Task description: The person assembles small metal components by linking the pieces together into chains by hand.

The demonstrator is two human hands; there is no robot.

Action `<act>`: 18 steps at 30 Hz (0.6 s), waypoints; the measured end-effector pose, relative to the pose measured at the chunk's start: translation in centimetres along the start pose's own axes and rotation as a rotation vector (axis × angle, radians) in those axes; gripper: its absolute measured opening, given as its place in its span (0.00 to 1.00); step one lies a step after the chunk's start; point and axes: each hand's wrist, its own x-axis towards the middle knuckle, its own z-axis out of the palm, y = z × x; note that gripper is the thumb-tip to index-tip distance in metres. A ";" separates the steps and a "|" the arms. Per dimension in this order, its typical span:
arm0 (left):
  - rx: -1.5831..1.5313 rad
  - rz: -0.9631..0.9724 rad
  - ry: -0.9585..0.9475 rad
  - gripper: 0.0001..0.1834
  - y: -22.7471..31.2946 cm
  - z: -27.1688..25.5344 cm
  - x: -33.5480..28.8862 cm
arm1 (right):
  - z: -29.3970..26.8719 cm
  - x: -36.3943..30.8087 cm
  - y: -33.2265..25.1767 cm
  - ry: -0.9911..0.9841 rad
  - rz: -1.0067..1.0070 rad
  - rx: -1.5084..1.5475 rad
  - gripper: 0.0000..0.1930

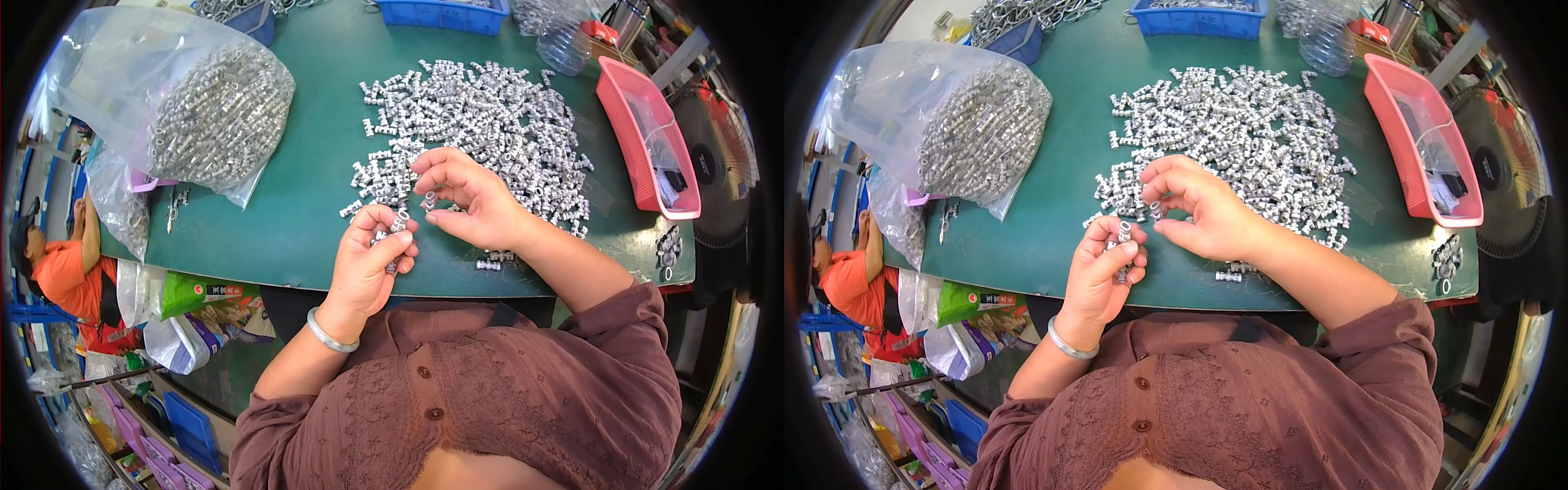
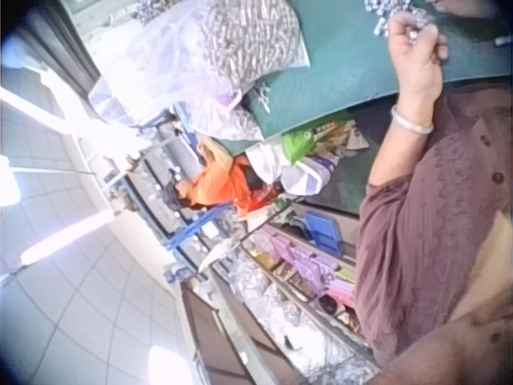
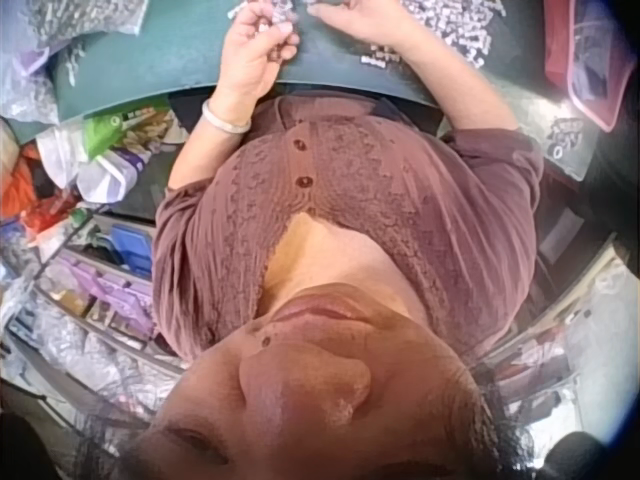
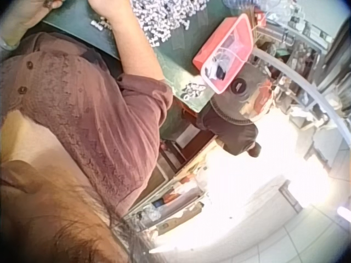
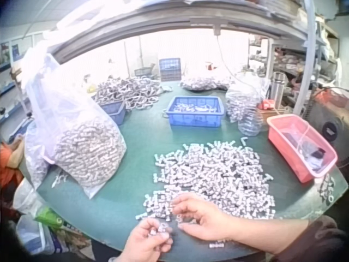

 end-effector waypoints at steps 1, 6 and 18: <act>0.000 -0.001 -0.001 0.10 0.0 -0.2 0.0 | 0.0 0.0 0.0 -0.003 -0.016 -0.009 0.17; -0.150 -0.107 -0.117 0.10 0.6 -0.1 -0.1 | -0.1 -0.2 -0.4 0.002 -0.078 -0.241 0.11; 0.209 -0.034 0.120 0.06 0.1 1.3 0.4 | 0.9 0.0 -1.2 -0.040 -0.190 -0.550 0.25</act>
